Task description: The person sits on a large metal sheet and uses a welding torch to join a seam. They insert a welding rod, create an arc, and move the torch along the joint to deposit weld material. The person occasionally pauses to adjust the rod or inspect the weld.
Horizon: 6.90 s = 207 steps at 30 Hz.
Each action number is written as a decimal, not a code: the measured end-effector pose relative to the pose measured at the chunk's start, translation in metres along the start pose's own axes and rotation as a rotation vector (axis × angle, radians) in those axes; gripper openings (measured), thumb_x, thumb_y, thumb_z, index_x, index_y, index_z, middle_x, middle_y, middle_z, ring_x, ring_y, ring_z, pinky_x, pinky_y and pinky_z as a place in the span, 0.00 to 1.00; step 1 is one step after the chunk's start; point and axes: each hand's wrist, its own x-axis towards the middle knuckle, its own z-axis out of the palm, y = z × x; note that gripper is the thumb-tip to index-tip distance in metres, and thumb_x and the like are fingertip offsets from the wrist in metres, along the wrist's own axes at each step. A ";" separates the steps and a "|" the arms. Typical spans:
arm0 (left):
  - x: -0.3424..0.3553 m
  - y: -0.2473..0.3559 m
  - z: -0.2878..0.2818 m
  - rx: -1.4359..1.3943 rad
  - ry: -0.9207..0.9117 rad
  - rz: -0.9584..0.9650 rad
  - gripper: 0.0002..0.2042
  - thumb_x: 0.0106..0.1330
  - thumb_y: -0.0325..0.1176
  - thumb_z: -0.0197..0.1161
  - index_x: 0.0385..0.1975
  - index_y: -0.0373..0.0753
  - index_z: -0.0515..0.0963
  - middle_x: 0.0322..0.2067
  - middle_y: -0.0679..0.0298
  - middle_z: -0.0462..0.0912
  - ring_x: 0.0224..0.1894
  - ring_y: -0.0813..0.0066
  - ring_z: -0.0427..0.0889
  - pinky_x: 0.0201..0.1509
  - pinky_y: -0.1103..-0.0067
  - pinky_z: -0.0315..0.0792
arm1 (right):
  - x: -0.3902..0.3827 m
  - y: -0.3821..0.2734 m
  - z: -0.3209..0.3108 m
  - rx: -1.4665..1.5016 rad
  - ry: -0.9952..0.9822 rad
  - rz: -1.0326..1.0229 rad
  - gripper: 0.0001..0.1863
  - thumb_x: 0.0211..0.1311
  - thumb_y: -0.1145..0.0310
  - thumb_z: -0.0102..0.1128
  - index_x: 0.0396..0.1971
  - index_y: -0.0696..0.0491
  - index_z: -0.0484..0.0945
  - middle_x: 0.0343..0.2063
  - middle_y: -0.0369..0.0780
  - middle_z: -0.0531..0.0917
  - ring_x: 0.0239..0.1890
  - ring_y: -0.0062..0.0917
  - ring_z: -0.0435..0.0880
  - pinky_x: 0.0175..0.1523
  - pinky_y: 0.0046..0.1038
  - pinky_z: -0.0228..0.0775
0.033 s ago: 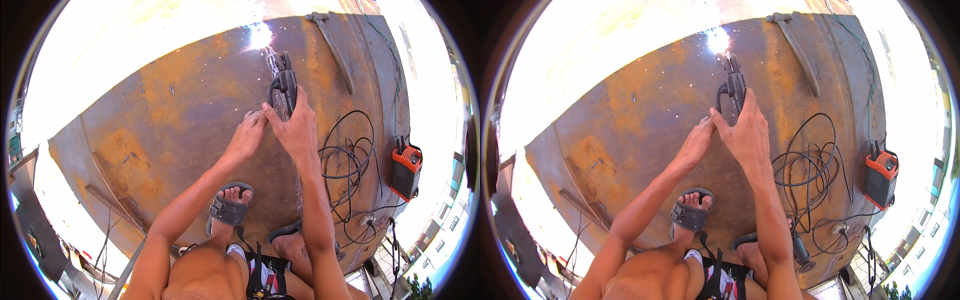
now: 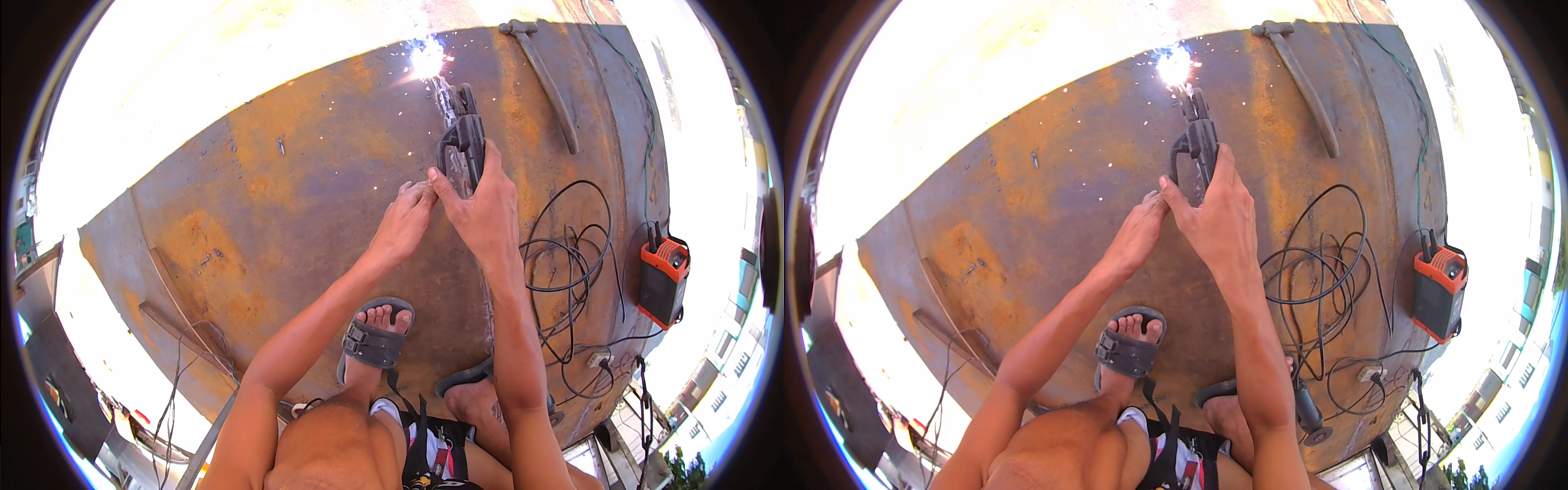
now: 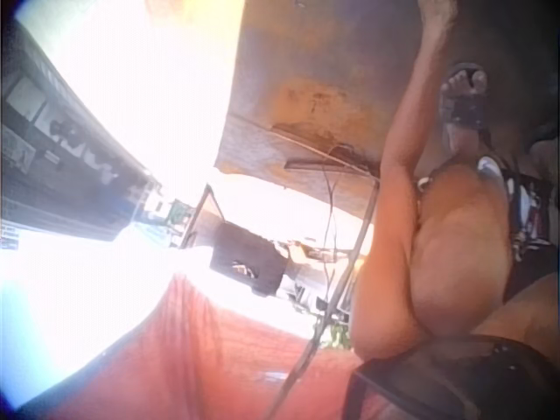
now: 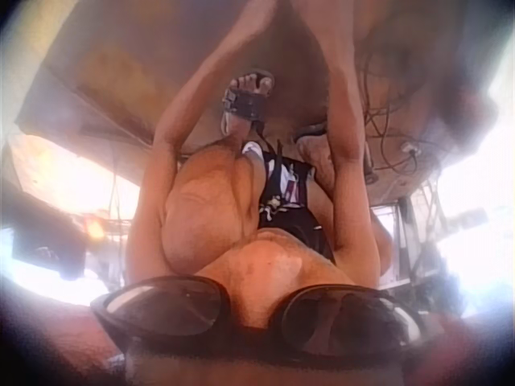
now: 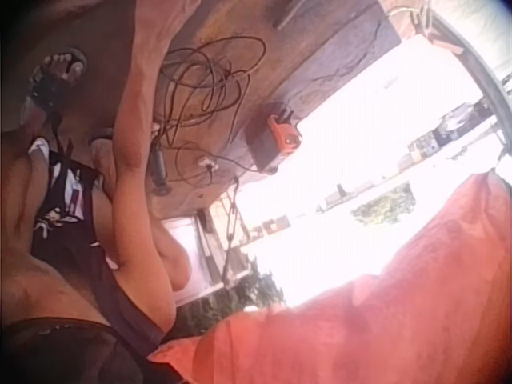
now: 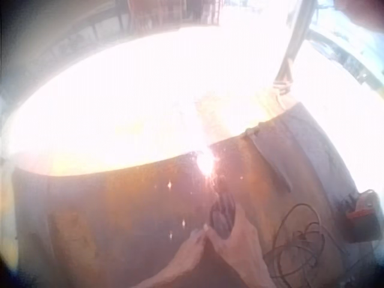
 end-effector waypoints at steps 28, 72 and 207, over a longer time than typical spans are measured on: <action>0.003 0.004 0.000 0.031 0.009 0.017 0.31 0.88 0.59 0.37 0.66 0.39 0.79 0.71 0.50 0.79 0.85 0.34 0.52 0.84 0.46 0.51 | 0.005 0.001 0.000 -0.003 0.019 -0.016 0.48 0.67 0.47 0.76 0.70 0.71 0.66 0.54 0.67 0.85 0.56 0.61 0.88 0.60 0.50 0.80; 0.002 0.005 0.000 0.067 -0.003 0.003 0.32 0.88 0.60 0.36 0.66 0.41 0.79 0.70 0.51 0.80 0.85 0.34 0.51 0.85 0.41 0.47 | 0.001 0.010 0.007 -0.026 0.098 -0.042 0.41 0.67 0.51 0.78 0.66 0.66 0.73 0.46 0.56 0.90 0.48 0.48 0.92 0.54 0.43 0.81; 0.004 -0.006 0.001 0.088 0.013 0.019 0.29 0.88 0.55 0.42 0.65 0.37 0.79 0.64 0.50 0.84 0.83 0.38 0.58 0.83 0.44 0.52 | -0.003 0.010 0.007 -0.044 0.021 0.031 0.45 0.67 0.47 0.76 0.67 0.70 0.69 0.48 0.63 0.87 0.51 0.58 0.89 0.56 0.49 0.80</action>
